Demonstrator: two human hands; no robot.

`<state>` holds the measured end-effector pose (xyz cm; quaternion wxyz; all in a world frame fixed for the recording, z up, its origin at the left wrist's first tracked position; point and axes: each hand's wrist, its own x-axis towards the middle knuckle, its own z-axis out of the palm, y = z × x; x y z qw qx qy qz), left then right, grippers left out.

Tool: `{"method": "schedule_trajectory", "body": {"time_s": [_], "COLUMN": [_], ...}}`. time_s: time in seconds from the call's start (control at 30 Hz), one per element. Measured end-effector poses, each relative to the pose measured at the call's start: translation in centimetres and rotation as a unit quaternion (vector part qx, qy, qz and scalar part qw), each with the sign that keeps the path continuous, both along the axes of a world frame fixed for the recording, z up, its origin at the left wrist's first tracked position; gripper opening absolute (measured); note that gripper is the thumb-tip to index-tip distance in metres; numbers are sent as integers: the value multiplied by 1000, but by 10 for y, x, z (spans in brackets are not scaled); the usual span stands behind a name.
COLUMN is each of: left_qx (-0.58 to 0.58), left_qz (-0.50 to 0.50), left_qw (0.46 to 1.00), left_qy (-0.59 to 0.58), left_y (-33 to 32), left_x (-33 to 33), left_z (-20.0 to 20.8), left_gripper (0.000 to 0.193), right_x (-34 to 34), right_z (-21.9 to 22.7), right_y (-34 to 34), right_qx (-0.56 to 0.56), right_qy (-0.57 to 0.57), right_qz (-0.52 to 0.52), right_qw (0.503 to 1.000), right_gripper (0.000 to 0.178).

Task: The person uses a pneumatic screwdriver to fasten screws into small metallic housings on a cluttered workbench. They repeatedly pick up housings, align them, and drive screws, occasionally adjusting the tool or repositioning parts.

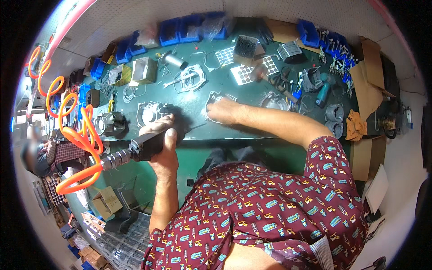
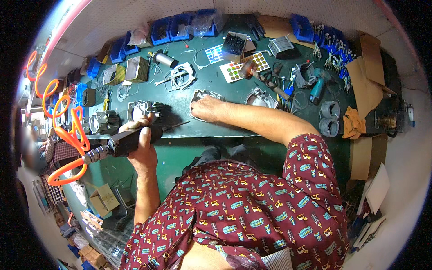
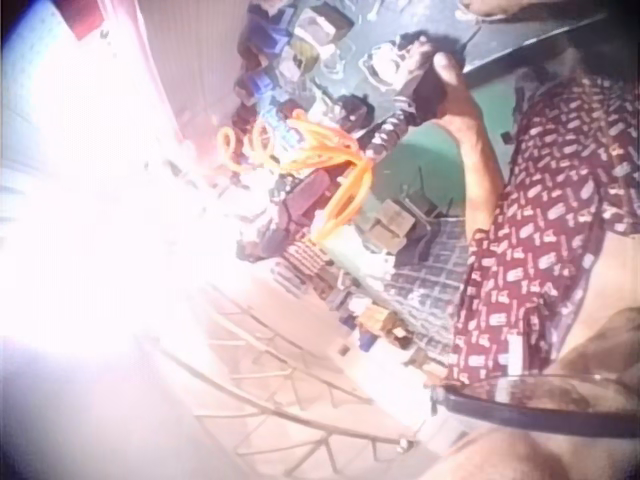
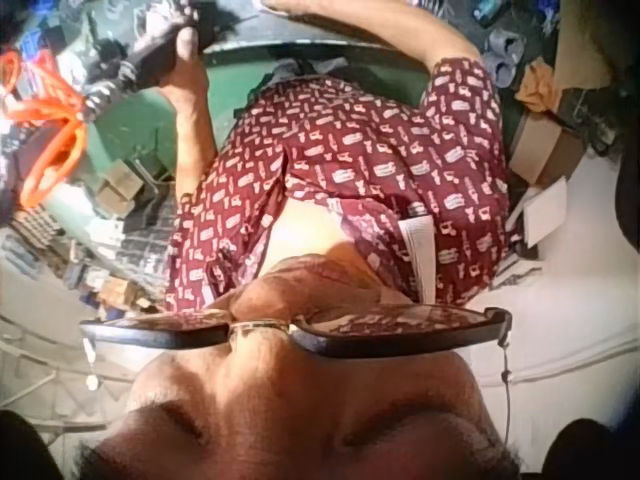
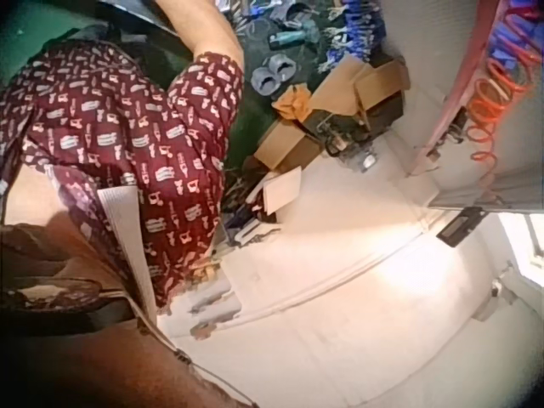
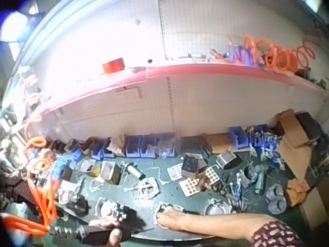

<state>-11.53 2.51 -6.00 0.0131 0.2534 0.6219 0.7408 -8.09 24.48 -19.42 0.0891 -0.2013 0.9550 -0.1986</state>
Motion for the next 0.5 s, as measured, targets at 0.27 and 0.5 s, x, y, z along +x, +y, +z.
{"method": "schedule_trajectory", "body": {"time_s": [0.27,0.5], "left_qx": [5,3], "left_qz": [-4,0], "left_qw": [1000,1000], "left_qy": [-4,-18], "left_y": [-5,-8], "left_x": [3,4], "left_z": [-4,-7], "left_gripper": [26,26], "right_x": [0,-13], "right_z": [-3,28], "right_y": [16,69], "right_qx": [-66,-367], "right_qy": [-27,-64], "right_qz": [-20,-277], "right_qw": [997,886], "right_gripper": [16,22]}}
